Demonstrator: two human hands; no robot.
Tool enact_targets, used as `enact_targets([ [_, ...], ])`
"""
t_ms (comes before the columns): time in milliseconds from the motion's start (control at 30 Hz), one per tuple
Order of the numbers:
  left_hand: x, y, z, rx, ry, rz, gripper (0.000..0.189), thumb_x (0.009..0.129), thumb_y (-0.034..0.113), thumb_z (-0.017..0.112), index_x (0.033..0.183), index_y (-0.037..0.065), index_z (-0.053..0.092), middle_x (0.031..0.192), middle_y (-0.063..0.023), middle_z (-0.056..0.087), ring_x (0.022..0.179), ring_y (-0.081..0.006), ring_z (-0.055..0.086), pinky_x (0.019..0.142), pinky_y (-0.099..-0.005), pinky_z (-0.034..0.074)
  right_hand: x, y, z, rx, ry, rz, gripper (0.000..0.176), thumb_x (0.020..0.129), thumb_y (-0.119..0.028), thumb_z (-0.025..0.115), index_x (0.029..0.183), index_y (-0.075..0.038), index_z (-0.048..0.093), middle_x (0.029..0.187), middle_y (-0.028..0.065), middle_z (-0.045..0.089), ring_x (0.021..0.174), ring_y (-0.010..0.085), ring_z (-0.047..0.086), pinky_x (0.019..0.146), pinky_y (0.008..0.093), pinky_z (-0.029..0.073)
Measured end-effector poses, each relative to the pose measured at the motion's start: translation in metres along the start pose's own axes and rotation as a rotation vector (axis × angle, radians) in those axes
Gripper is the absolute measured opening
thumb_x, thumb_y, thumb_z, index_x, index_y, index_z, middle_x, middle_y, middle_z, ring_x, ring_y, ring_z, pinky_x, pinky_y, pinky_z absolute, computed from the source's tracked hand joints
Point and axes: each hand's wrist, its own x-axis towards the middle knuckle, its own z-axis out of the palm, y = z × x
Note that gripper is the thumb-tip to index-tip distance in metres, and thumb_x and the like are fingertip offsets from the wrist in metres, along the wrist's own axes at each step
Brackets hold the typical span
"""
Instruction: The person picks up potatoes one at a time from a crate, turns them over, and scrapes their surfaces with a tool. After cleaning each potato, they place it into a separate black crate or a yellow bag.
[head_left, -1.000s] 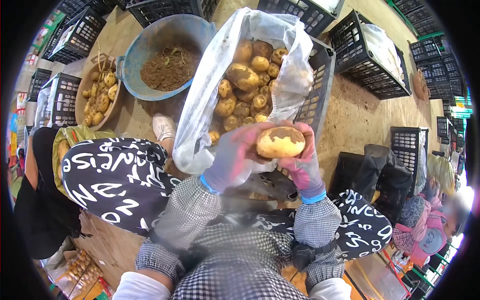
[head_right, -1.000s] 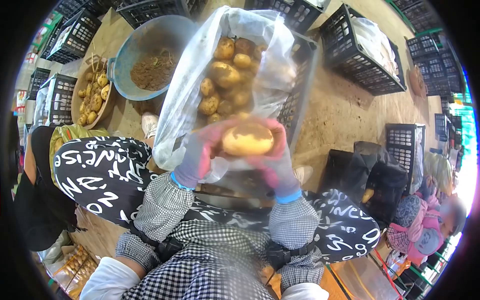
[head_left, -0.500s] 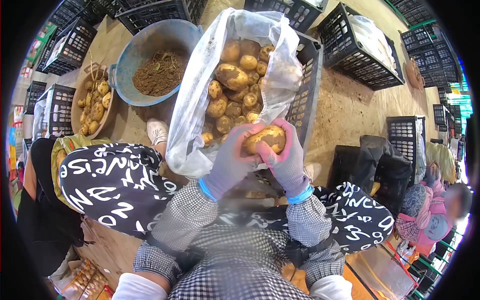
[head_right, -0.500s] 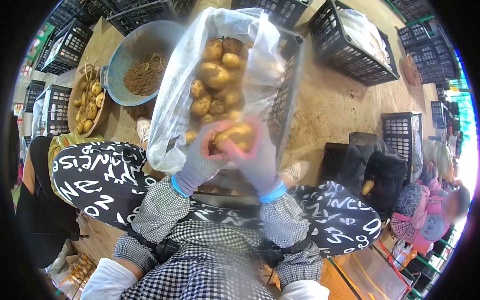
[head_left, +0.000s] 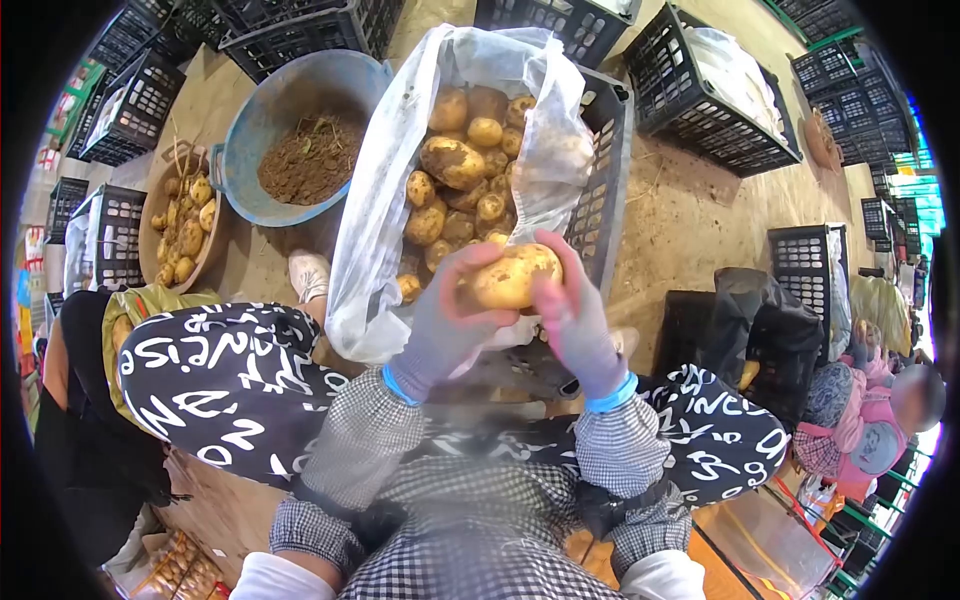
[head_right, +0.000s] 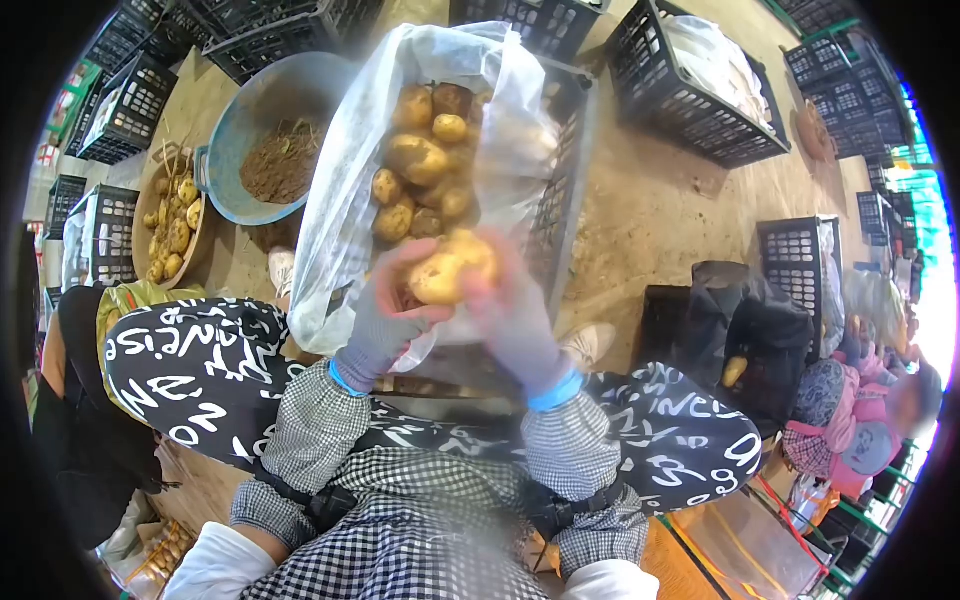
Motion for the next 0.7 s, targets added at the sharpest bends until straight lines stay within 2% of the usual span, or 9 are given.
enact_targets([
  [67,-0.004,-0.010,-0.004,0.066,0.006,0.016,0.071,0.073,-0.008,0.076,0.136,0.004,0.045,0.136,-0.0100,0.046,0.128,-0.0203,0.047,0.107,-0.0336,0.042,-0.002,0.008,0.003,-0.267,0.005,-0.142,0.058,0.100,-0.048,0.051,0.134,0.000,0.046,0.116,0.0106,0.059,0.092,0.0163,0.060,0.086,0.0281,0.048],
  [100,-0.005,-0.012,-0.005,0.042,-0.002,0.002,0.070,0.073,-0.008,0.076,0.135,0.004,0.046,0.137,-0.0101,0.046,0.129,-0.0209,0.046,0.108,-0.0341,0.041,0.000,0.013,0.005,-0.296,0.036,-0.162,0.048,0.102,-0.041,0.050,0.125,0.001,0.052,0.107,0.0078,0.061,0.088,0.0157,0.058,0.085,0.0293,0.048],
  [200,-0.009,-0.024,-0.012,0.191,-0.048,0.043,0.070,0.071,-0.008,0.076,0.134,0.004,0.047,0.138,-0.0102,0.045,0.130,-0.0224,0.046,0.111,-0.0352,0.038,0.003,0.015,-0.001,-0.262,0.189,-0.048,0.039,0.103,-0.034,0.049,0.114,0.002,0.057,0.096,0.0045,0.062,0.083,0.0131,0.057,0.080,0.0287,0.048],
  [233,-0.006,-0.026,-0.014,0.279,-0.070,0.080,0.071,0.071,-0.007,0.076,0.134,0.004,0.047,0.138,-0.0103,0.045,0.130,-0.0228,0.045,0.112,-0.0355,0.036,0.005,0.019,-0.003,-0.300,0.247,-0.042,0.032,0.104,-0.028,0.046,0.102,0.000,0.059,0.087,0.0011,0.061,0.079,0.0111,0.055,0.075,0.0294,0.048],
  [333,-0.003,-0.020,-0.009,0.183,-0.055,0.125,0.073,0.069,-0.006,0.078,0.134,0.005,0.047,0.139,-0.0115,0.044,0.132,-0.0230,0.044,0.114,-0.0356,0.034,0.008,0.032,-0.010,-0.083,0.200,0.051,0.039,0.105,-0.035,0.045,0.116,-0.001,0.059,0.103,0.0047,0.064,0.090,0.0129,0.060,0.080,0.0291,0.050],
  [433,0.003,-0.013,-0.008,0.279,-0.056,0.259,0.081,0.070,-0.004,0.082,0.140,0.002,0.041,0.143,-0.0119,0.044,0.132,-0.0231,0.046,0.111,-0.0371,0.040,0.006,0.022,-0.009,0.398,-0.006,0.190,0.055,0.103,-0.047,0.045,0.134,-0.001,0.051,0.123,0.0081,0.060,0.108,0.0160,0.061,0.091,0.0292,0.050],
  [533,0.004,0.000,0.001,0.226,0.009,0.183,0.089,0.071,0.003,0.084,0.145,0.002,0.035,0.144,-0.0132,0.042,0.134,-0.0235,0.043,0.112,-0.0370,0.038,0.005,0.016,-0.010,0.274,-0.148,0.156,0.079,0.097,-0.062,0.043,0.148,-0.001,0.036,0.139,0.0120,0.050,0.129,0.0204,0.049,0.105,0.0313,0.041],
  [633,0.003,0.012,0.002,0.367,-0.020,0.145,0.087,0.073,-0.002,0.079,0.147,0.000,0.032,0.142,-0.0133,0.043,0.130,-0.0218,0.046,0.111,-0.0366,0.038,0.002,0.011,-0.007,0.173,-0.163,-0.058,0.067,0.099,-0.035,0.058,0.149,0.002,0.033,0.147,0.0138,0.043,0.132,0.0195,0.044,0.109,0.0345,0.037],
  [700,0.003,0.022,0.001,0.350,-0.012,0.061,0.087,0.074,-0.002,0.078,0.147,0.001,0.031,0.140,-0.0137,0.044,0.128,-0.0213,0.048,0.108,-0.0358,0.041,0.001,0.007,-0.004,0.090,-0.221,-0.034,0.073,0.096,-0.028,0.064,0.152,0.001,0.025,0.150,0.0145,0.040,0.134,0.0194,0.041,0.109,0.0357,0.036],
])
